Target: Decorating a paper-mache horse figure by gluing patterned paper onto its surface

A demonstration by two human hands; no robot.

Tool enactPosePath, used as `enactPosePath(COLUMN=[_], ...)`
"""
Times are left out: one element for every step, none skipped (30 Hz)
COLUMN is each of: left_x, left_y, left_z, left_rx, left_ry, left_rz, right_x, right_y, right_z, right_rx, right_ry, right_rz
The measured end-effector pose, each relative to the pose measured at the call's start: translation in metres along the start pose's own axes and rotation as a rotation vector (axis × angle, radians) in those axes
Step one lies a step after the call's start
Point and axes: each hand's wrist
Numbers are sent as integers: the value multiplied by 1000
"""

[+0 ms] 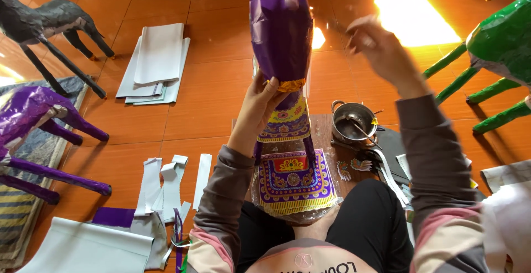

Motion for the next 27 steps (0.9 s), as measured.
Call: enactPosePath(left_x=[2,3,4,6,8,5,3,0,-1,-3,-5,-4,-3,-2,1,3,4,6,7,8,5,1,-2,-1,-1,-1,0], left_y=[0,0,-1,-3,-3,-2,-1,1,1,2,1,1,2,2,1,0,-1,-1,-2,-2,-1,0,0,0,0,-1,-1], left_z=[0,-1,-2,-4,-4,-1,2,4,5,7,9,8,7,6,5,4,2,1,-1,-2,1,4,7,8,7,6,5], left_rx=[-8,-16,-18,-7,7,8,12,16,18,41,64,65,52,39,41,36,29,31,15,-2,0,4,7,6,21,37,40], left_ry=[-5,-9,-9,-24,-41,-42,-51,-60,-60,-62,-62,-61,-46,-31,-34,-9,14,10,11,12,8,7,8,5,3,1,-1], left_rz=[-20,-40,-39,-24,-9,-7,-6,-5,-2,24,46,45,40,36,31,21,12,7,7,8,1,23,44,37,53,69,64], right_x=[2,4,3,2,0,-6,-12,-17,-17,-18,-18,-18,-17,-16,-21,-25,-28,-24,-20,-16,-21,-26,-31,-31,-31,-30,-25], right_y=[3,6,5,4,4,5,6,8,9,11,13,9,5,2,4,6,8,6,4,2,0,-2,-5,-4,-3,-2,-5], right_z=[-41,-82,-97,-112,-128,-143,-157,-170,-176,-182,-190,-189,-188,-186,-188,-191,-193,-190,-188,-187,-187,-188,-188,-191,-194,-197,-193], right_rx=[41,83,85,240,394,394,475,558,557,538,518,517,556,594,589,589,589,584,593,601,595,657,721,718,723,727,722], right_ry=[135,270,270,642,1008,1005,1291,1575,1573,1691,1814,1815,1839,1863,1864,1808,1750,1750,1746,1741,1741,1747,1754,1756,1687,1617,1619], right_rz=[33,66,64,143,218,217,258,301,298,309,320,320,368,417,422,362,304,311,373,436,444,415,385,393,367,341,346])
Point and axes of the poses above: each hand's wrist, its own y-axis away from the middle knuckle, its own x-axis out of the back of the hand, z = x × y, and after that the axes turned 11 degrees about -x, right-handed
